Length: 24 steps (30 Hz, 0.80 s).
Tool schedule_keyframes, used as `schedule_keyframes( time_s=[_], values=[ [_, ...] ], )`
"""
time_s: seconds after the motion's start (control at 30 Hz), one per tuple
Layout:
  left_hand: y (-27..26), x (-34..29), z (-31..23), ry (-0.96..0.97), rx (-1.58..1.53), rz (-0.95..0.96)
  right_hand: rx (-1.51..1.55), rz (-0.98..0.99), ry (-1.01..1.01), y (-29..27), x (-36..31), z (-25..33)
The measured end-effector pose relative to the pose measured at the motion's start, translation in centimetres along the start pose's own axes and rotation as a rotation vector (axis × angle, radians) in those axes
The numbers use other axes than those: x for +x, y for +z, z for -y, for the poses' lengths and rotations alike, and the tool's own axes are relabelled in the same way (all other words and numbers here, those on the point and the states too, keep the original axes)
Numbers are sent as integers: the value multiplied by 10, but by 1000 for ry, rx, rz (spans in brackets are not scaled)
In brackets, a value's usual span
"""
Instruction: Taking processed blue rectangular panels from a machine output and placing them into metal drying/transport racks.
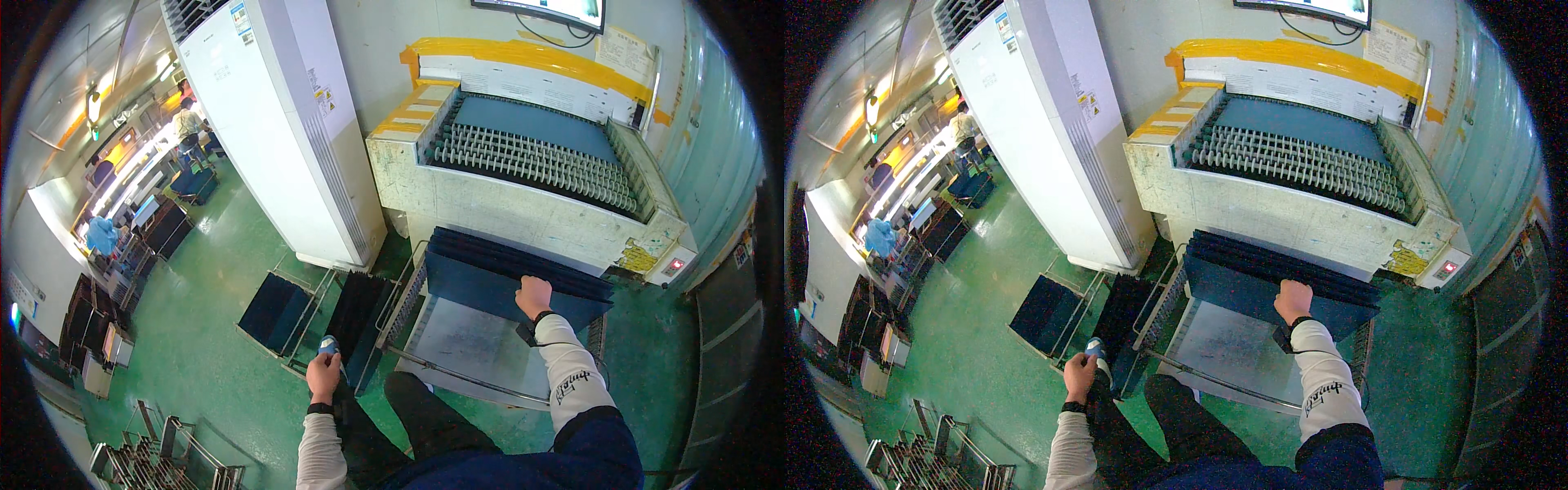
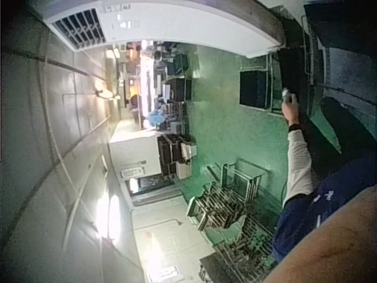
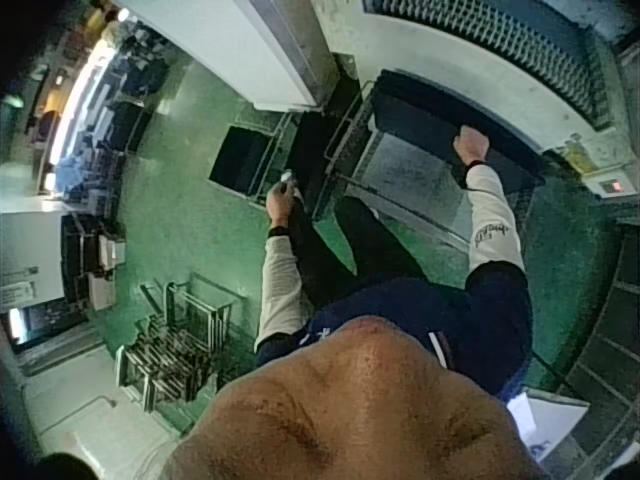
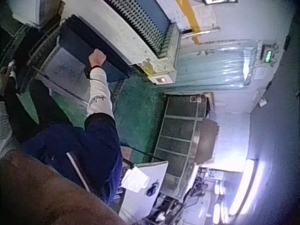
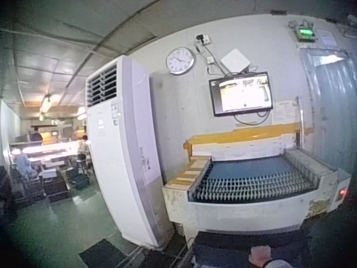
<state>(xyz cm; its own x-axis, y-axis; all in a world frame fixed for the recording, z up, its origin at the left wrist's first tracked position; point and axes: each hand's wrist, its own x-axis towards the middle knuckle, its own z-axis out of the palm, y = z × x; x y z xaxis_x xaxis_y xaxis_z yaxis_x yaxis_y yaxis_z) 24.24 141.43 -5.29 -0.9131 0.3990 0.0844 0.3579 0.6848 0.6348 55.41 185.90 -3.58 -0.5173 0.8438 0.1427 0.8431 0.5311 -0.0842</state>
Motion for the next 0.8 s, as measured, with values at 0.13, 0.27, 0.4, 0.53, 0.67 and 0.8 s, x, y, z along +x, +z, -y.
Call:
schedule_keyframes(
  time_s=[0.13, 0.27, 0.4, 0.53, 0.67, 0.8],
  values=[
    [2, 1, 4, 6, -10, -3, -3, -7, -3, 0, 0, 1],
    [2, 1, 6, -3, -9, 4, -6, 12, 6, -2, 0, 2],
    [2, 1, 4, -10, -19, 13, -7, 20, 11, -2, 0, 1],
    [1, 1, 5, -3, -20, 9, -7, 27, 22, -2, 0, 3],
    [1, 1, 6, -3, -18, 7, -2, 24, 20, -2, 0, 3],
    [1, 0, 3, -8, -20, 8, -6, 13, 22, 2, 1, 0]
  ],
)
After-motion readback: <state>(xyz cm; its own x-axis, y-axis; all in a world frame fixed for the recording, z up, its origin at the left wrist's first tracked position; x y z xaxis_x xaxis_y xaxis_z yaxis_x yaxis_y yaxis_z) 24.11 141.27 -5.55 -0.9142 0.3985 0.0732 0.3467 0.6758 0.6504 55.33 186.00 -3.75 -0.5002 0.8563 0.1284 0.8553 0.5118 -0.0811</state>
